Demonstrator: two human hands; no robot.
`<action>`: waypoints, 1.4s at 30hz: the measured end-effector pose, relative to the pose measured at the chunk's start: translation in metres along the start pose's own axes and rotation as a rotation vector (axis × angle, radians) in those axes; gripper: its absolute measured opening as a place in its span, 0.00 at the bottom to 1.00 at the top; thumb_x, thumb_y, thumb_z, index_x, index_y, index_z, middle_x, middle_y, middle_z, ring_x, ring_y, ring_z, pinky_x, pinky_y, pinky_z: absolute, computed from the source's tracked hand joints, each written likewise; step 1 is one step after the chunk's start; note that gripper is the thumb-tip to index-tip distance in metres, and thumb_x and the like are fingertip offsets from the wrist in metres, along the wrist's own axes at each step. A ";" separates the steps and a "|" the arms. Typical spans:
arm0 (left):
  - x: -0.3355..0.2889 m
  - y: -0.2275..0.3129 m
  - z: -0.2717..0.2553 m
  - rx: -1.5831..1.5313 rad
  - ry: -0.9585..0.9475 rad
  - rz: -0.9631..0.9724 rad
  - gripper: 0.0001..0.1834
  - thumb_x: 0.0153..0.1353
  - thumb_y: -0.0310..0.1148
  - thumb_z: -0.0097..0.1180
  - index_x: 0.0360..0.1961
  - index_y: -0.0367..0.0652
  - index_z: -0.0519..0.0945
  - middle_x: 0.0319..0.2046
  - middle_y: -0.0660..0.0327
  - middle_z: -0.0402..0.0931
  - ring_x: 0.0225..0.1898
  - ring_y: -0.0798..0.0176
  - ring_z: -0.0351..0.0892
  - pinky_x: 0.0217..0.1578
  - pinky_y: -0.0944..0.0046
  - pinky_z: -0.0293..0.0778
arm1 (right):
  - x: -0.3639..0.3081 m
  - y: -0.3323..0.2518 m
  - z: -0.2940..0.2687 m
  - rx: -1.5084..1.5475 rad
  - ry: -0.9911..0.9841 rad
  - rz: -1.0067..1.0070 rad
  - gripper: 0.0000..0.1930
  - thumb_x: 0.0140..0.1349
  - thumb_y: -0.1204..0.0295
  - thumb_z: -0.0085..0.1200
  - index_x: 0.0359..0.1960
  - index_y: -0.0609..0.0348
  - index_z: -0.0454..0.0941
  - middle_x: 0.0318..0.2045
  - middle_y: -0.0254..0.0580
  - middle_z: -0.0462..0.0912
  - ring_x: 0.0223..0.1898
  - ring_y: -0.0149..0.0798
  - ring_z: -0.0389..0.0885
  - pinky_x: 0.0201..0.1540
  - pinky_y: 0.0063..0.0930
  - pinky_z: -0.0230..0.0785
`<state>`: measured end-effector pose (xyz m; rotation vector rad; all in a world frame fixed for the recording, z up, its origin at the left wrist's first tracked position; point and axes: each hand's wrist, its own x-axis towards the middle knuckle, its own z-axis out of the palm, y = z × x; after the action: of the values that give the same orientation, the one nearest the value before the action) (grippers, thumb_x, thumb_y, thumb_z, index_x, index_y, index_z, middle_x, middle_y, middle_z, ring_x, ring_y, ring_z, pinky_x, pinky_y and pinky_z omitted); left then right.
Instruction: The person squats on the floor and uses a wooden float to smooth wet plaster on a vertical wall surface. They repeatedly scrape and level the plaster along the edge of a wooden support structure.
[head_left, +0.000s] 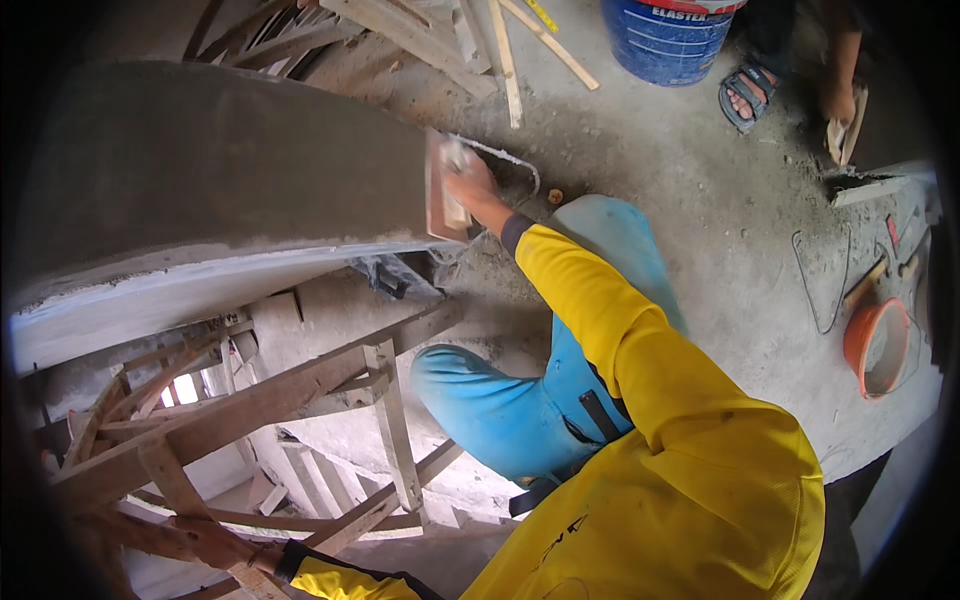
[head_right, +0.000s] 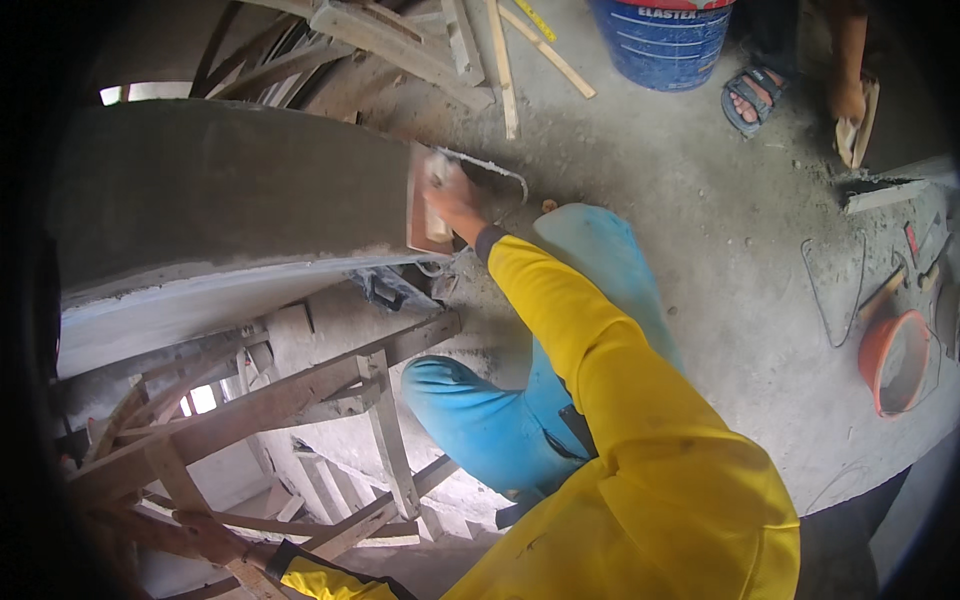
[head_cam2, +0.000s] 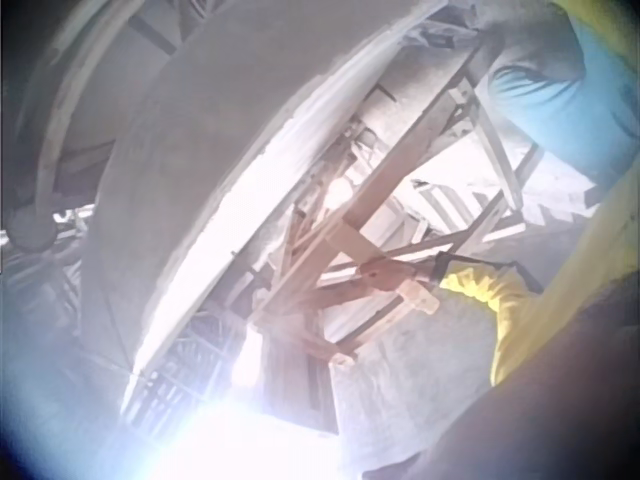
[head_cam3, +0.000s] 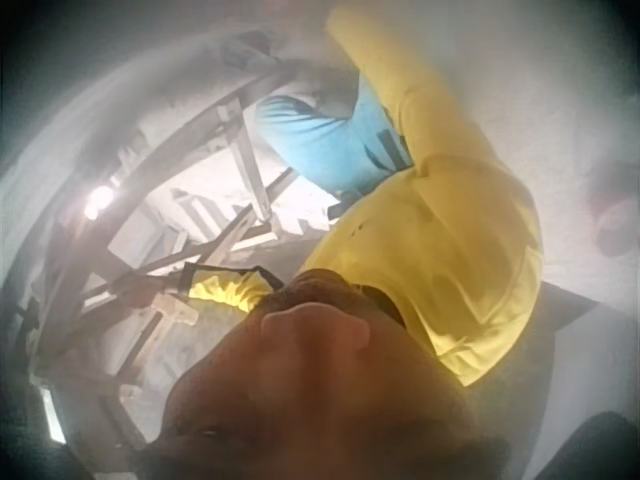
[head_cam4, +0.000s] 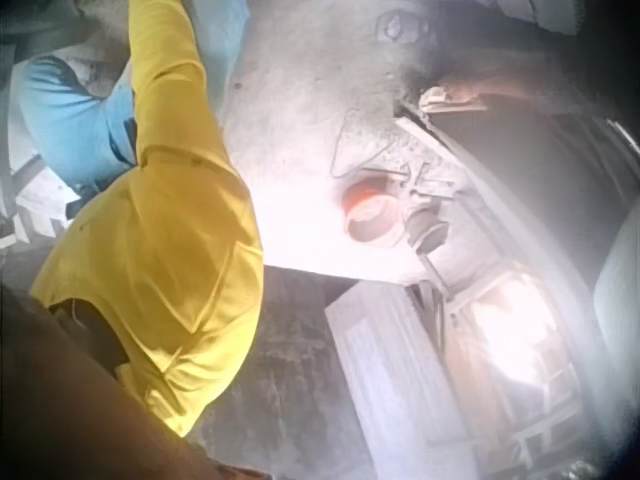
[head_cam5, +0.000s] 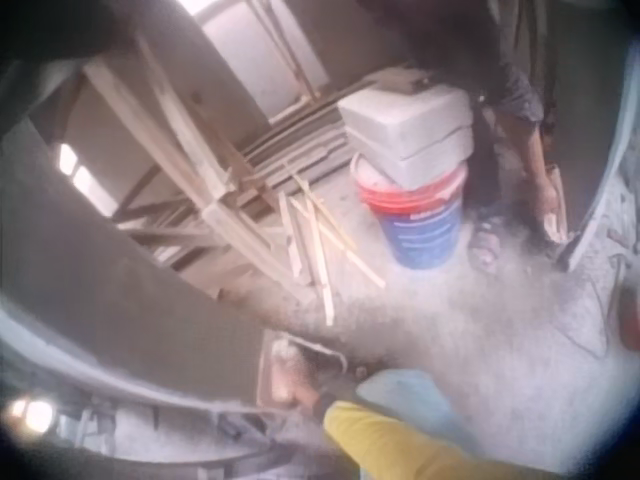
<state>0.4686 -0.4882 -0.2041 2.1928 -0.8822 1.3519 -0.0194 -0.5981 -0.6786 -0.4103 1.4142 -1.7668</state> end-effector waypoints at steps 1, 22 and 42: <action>0.001 -0.003 0.003 -0.005 0.003 0.012 0.44 0.63 0.75 0.31 0.43 0.50 0.87 0.37 0.45 0.84 0.36 0.37 0.83 0.36 0.44 0.78 | -0.006 0.001 0.005 -0.034 0.023 0.046 0.19 0.64 0.61 0.56 0.47 0.66 0.76 0.38 0.56 0.84 0.41 0.49 0.85 0.45 0.42 0.76; -0.022 0.012 -0.007 -0.065 0.219 0.092 0.43 0.63 0.74 0.28 0.43 0.54 0.88 0.35 0.46 0.84 0.34 0.41 0.83 0.36 0.45 0.77 | -0.017 -0.025 0.010 -0.098 -0.006 0.149 0.17 0.61 0.63 0.58 0.44 0.64 0.74 0.37 0.55 0.83 0.40 0.50 0.86 0.42 0.38 0.77; 0.006 -0.021 0.015 0.125 0.068 -0.068 0.41 0.63 0.74 0.27 0.52 0.60 0.85 0.39 0.48 0.85 0.37 0.41 0.83 0.37 0.47 0.77 | -0.025 -0.032 0.023 -0.056 -0.076 0.079 0.15 0.65 0.62 0.56 0.47 0.59 0.74 0.39 0.43 0.82 0.38 0.39 0.82 0.39 0.36 0.76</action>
<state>0.4951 -0.4844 -0.2054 2.2330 -0.7090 1.4760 -0.0010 -0.5931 -0.6368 -0.4409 1.4093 -1.6353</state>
